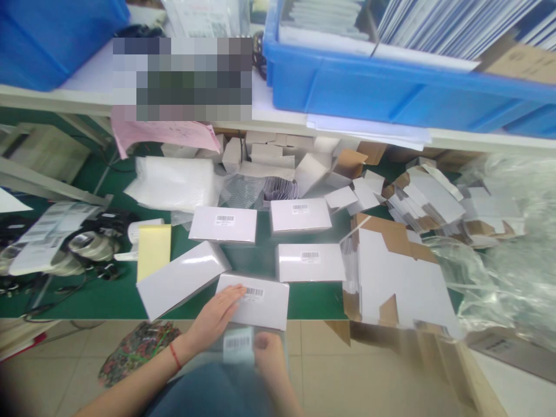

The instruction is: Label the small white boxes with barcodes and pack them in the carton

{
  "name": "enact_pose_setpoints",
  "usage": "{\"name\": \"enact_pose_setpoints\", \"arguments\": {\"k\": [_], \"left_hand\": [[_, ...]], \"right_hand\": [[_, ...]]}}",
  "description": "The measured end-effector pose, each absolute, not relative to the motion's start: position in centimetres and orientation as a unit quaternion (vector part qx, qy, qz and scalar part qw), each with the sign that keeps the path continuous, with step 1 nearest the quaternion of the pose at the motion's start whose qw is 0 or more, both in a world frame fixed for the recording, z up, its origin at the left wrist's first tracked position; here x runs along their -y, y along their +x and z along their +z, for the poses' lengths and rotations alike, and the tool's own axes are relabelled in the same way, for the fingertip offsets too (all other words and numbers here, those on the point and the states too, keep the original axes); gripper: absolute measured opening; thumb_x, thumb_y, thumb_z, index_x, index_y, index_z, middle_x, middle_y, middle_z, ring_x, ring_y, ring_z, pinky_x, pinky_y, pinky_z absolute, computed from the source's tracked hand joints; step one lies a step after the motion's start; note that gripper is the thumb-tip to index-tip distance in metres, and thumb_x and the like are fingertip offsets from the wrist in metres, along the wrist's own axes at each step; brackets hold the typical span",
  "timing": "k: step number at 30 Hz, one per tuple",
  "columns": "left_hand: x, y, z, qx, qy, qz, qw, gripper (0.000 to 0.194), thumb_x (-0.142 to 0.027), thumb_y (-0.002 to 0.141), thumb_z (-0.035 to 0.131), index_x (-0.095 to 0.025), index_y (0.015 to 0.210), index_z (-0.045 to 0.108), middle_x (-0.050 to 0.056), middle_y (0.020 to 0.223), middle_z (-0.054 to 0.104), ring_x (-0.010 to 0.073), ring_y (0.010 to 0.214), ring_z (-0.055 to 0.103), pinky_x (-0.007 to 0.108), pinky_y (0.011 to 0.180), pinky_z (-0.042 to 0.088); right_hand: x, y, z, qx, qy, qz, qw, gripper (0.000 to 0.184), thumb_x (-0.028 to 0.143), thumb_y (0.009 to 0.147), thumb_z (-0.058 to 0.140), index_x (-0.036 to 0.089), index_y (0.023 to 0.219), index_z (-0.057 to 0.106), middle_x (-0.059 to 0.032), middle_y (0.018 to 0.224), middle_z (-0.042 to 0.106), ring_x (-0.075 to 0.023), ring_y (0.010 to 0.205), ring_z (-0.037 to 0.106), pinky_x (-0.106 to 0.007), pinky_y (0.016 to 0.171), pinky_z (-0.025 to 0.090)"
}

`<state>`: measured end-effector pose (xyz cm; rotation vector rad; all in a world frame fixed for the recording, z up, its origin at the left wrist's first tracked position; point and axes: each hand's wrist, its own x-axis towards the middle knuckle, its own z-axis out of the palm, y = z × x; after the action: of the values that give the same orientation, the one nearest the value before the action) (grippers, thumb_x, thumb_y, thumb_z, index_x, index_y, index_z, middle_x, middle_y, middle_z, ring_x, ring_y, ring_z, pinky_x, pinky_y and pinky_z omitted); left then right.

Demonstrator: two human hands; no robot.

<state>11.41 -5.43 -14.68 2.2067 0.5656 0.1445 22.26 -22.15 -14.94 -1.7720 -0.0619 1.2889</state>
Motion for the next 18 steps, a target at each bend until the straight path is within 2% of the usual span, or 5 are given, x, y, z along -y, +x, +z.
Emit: {"name": "enact_pose_setpoints", "arguments": {"k": [5,8,11,16,18], "left_hand": [[5.4,10.8,-12.9,-0.374,0.644,0.069,0.664,0.039,-0.042,0.095,0.046,-0.016,0.119,0.061,0.013,0.117,0.069,0.0241,0.104,0.066,0.041,0.095,0.053],[5.1,10.0,-11.7,-0.4,0.528,0.077,0.745,0.039,-0.042,0.084,0.061,-0.016,0.112,0.062,0.009,0.104,0.071,0.0217,0.091,0.067,0.033,0.081,0.054],[4.7,9.1,-10.9,-0.458,0.453,0.113,0.756,0.035,-0.039,0.07,0.075,-0.016,0.094,0.062,0.001,0.081,0.067,0.0161,0.071,0.06,0.026,0.065,0.048],[3.7,7.1,-10.7,-0.538,0.441,0.165,0.699,0.036,-0.046,0.07,0.072,-0.015,0.062,0.055,-0.004,0.057,0.052,0.0114,0.055,0.045,0.022,0.052,0.035],[3.3,6.3,-11.0,-0.551,0.45,0.174,0.681,0.038,-0.049,0.071,0.069,-0.014,0.061,0.057,-0.003,0.056,0.051,0.0118,0.055,0.043,0.023,0.051,0.033]], "right_hand": [[20.6,22.5,-13.7,0.05,-0.69,0.533,0.487,0.022,0.04,0.062,0.072,0.019,0.065,0.071,-0.0056,0.067,0.072,-0.0258,0.071,0.067,-0.033,0.065,0.053],[17.9,22.4,-13.8,0.066,-0.657,0.557,0.503,0.027,0.04,0.066,0.07,0.017,0.081,0.073,-0.0071,0.077,0.075,-0.0272,0.076,0.068,-0.033,0.063,0.052],[15.3,22.1,-13.7,0.092,-0.627,0.592,0.498,0.03,0.042,0.069,0.07,0.017,0.086,0.073,-0.0072,0.078,0.075,-0.0274,0.074,0.069,-0.033,0.062,0.052],[11.8,22.0,-12.4,0.171,-0.591,0.607,0.503,0.038,0.038,0.076,0.074,0.023,0.11,0.069,-0.008,0.113,0.074,-0.0272,0.104,0.067,-0.037,0.088,0.051],[10.4,21.8,-12.2,0.18,-0.572,0.624,0.5,0.041,0.039,0.075,0.076,0.024,0.112,0.069,-0.0078,0.116,0.073,-0.0254,0.105,0.066,-0.035,0.089,0.05]]}}
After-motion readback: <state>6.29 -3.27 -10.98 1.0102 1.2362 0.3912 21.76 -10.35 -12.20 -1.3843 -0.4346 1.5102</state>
